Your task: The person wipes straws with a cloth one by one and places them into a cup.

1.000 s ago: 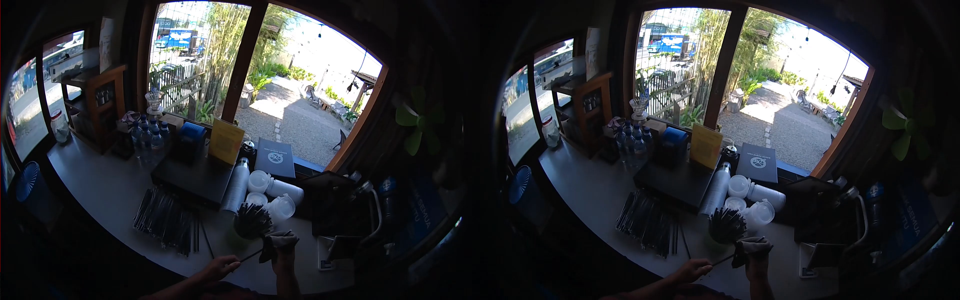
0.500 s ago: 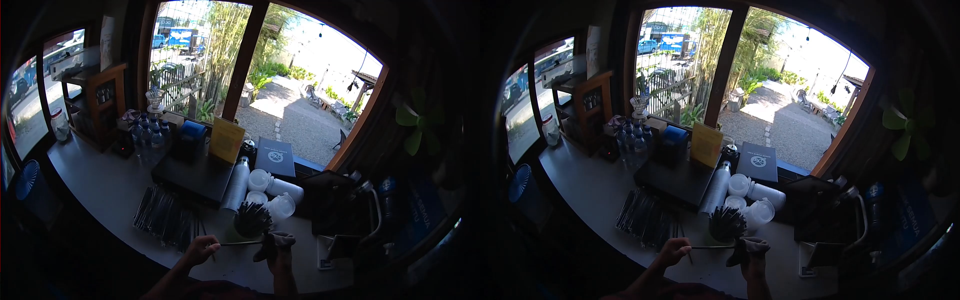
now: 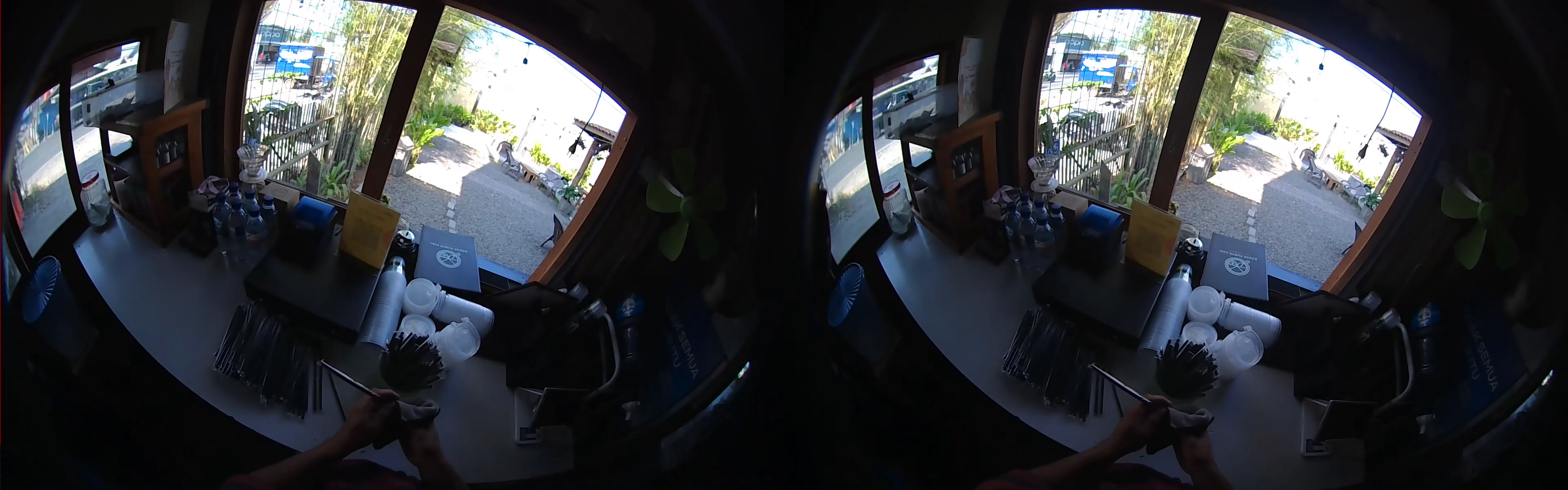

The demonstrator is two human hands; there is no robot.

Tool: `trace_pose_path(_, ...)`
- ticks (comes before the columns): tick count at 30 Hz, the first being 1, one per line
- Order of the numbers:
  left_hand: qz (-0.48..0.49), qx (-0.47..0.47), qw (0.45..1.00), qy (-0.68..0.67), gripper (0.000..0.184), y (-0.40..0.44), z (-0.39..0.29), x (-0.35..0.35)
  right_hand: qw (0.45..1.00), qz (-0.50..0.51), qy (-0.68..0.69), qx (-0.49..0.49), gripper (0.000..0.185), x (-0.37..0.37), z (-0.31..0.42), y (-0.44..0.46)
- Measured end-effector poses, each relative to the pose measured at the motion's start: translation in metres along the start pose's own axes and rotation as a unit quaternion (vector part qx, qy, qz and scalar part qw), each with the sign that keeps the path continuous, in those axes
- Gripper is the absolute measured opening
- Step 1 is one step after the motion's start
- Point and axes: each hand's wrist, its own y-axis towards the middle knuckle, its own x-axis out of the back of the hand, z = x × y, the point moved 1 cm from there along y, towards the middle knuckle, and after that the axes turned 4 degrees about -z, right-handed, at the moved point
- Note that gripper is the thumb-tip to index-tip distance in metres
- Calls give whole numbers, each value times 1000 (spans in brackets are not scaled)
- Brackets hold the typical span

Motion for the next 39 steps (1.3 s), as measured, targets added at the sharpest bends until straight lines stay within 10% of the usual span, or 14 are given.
trace_pose_path(11,-62,30,953,-295,29,21,1,28,998,48,-35,-6,31,7,4,10)
trace_pose_path(20,378,74,922,-40,41,1,16,29,996,75,-44,1,35,-15,9,-6)
trace_pose_path(21,347,33,920,-177,37,-4,16,15,997,69,-26,1,34,-12,8,-3)
trace_pose_path(23,316,-58,946,48,34,-7,15,21,998,59,8,0,31,1,9,6)
trace_pose_path(27,330,103,936,64,36,-9,-12,21,992,-67,103,32,25,17,48,25)
trace_pose_path(29,319,146,936,8,36,-8,1,16,999,22,26,33,33,5,67,11)
trace_pose_path(33,303,103,947,8,34,-4,13,13,995,42,-90,-28,36,-9,44,-4)
trace_pose_path(39,342,119,932,31,38,-3,-16,22,986,-78,-42,139,28,-17,82,8)
